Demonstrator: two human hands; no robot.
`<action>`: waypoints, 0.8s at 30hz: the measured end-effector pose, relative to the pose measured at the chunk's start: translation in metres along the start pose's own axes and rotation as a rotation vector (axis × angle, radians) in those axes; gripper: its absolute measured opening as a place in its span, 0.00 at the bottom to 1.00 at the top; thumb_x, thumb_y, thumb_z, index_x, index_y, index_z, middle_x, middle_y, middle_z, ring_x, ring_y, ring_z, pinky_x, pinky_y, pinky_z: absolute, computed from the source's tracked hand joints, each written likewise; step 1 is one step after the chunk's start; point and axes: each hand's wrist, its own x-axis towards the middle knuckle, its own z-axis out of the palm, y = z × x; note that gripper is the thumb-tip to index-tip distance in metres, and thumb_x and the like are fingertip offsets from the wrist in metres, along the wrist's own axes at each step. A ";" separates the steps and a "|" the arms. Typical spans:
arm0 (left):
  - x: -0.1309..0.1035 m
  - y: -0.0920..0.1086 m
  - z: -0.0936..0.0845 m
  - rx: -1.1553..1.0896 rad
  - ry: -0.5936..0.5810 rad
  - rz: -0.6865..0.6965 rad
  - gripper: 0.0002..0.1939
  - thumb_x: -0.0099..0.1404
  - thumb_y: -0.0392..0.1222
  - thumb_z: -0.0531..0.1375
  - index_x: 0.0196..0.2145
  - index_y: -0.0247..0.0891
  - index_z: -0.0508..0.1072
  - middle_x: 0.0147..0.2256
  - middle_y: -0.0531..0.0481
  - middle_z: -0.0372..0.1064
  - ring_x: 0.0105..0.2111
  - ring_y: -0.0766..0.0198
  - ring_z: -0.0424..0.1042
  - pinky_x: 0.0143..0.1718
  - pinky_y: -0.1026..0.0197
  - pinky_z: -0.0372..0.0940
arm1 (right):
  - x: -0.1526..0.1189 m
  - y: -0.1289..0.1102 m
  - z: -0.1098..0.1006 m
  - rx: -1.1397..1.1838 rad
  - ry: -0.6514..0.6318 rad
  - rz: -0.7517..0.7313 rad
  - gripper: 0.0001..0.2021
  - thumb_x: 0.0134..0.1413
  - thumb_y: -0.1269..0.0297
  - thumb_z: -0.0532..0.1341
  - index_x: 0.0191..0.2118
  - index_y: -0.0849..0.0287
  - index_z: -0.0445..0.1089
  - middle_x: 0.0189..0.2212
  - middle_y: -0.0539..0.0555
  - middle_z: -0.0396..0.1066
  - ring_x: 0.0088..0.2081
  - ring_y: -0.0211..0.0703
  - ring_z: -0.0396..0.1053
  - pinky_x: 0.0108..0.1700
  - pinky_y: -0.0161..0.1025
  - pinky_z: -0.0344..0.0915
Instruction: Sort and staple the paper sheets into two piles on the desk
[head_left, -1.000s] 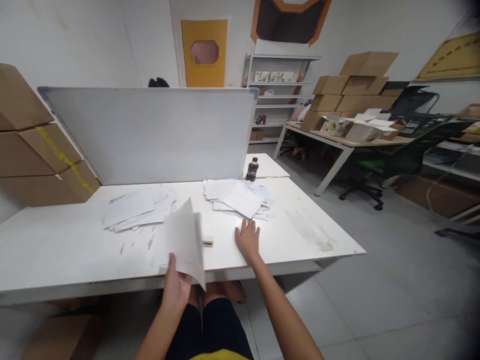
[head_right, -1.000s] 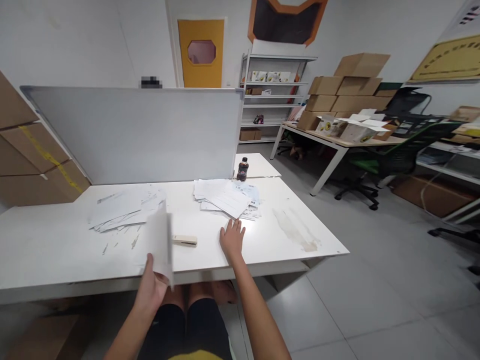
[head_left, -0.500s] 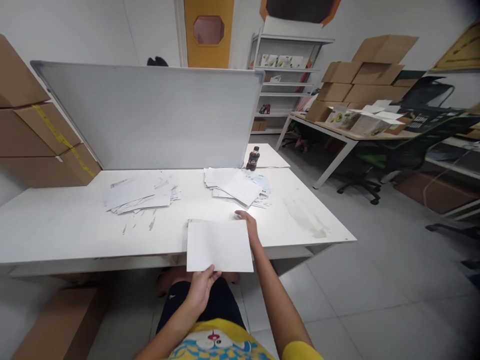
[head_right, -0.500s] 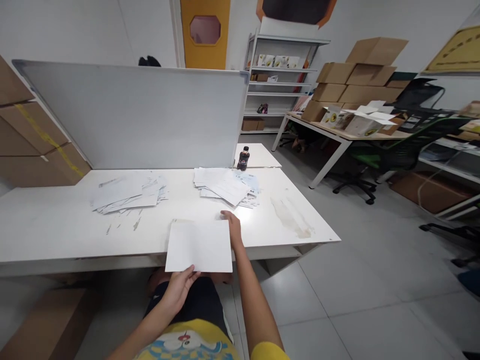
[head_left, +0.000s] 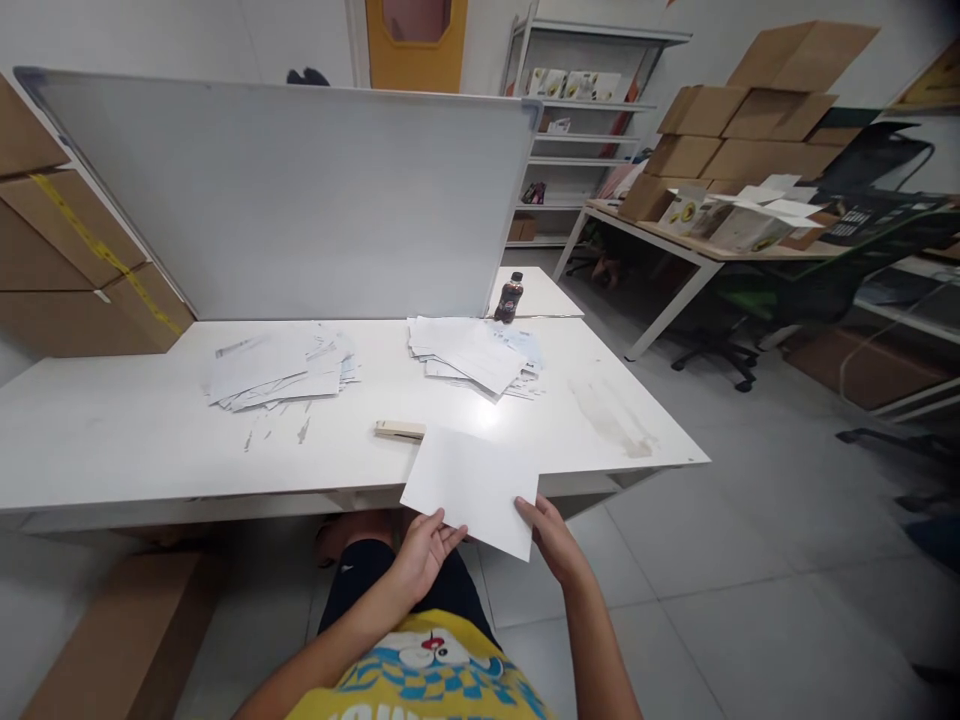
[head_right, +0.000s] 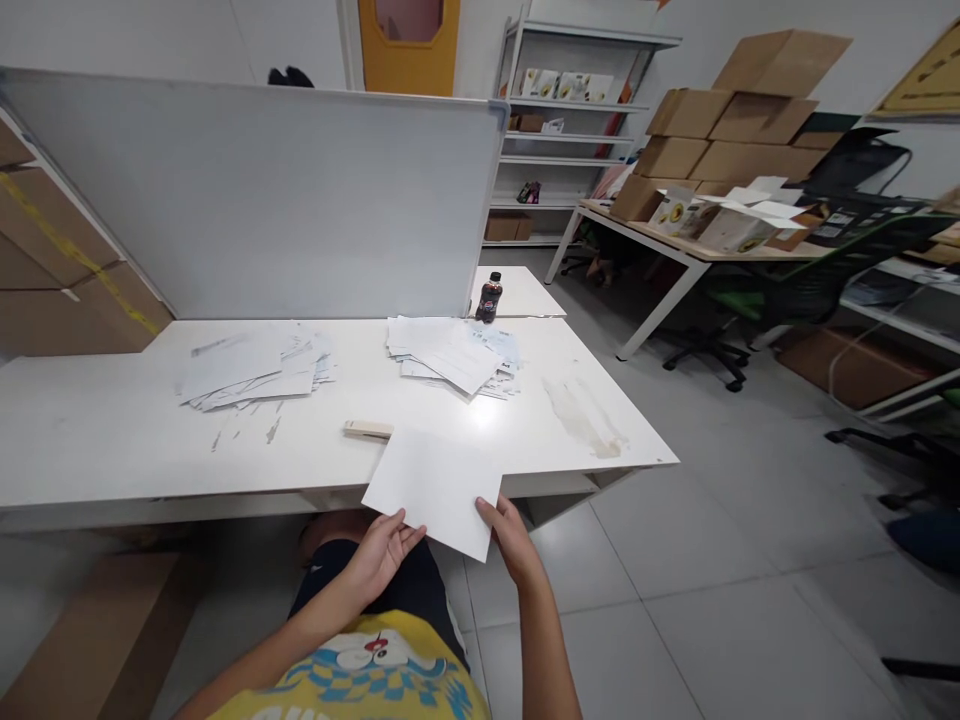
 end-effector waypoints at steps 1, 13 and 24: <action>0.000 -0.003 0.002 -0.002 0.002 -0.005 0.10 0.59 0.33 0.64 0.39 0.34 0.71 0.37 0.45 0.76 0.35 0.61 0.76 0.45 0.54 0.72 | -0.004 0.001 -0.004 -0.008 0.004 0.008 0.32 0.40 0.45 0.70 0.49 0.60 0.73 0.45 0.63 0.76 0.45 0.60 0.73 0.48 0.52 0.69; -0.001 -0.021 0.000 0.144 0.010 -0.008 0.15 0.58 0.41 0.67 0.36 0.35 0.65 0.33 0.45 0.75 0.35 0.50 0.79 0.37 0.56 0.73 | 0.006 0.014 -0.004 0.067 0.108 -0.059 0.29 0.35 0.47 0.72 0.44 0.60 0.75 0.41 0.60 0.78 0.42 0.57 0.75 0.48 0.51 0.68; 0.016 -0.018 -0.001 0.165 0.026 0.003 0.10 0.62 0.39 0.62 0.37 0.32 0.67 0.28 0.44 0.74 0.29 0.56 0.78 0.33 0.58 0.73 | 0.011 0.025 0.000 0.134 0.197 -0.072 0.29 0.37 0.50 0.72 0.45 0.62 0.74 0.42 0.60 0.78 0.41 0.55 0.75 0.42 0.45 0.70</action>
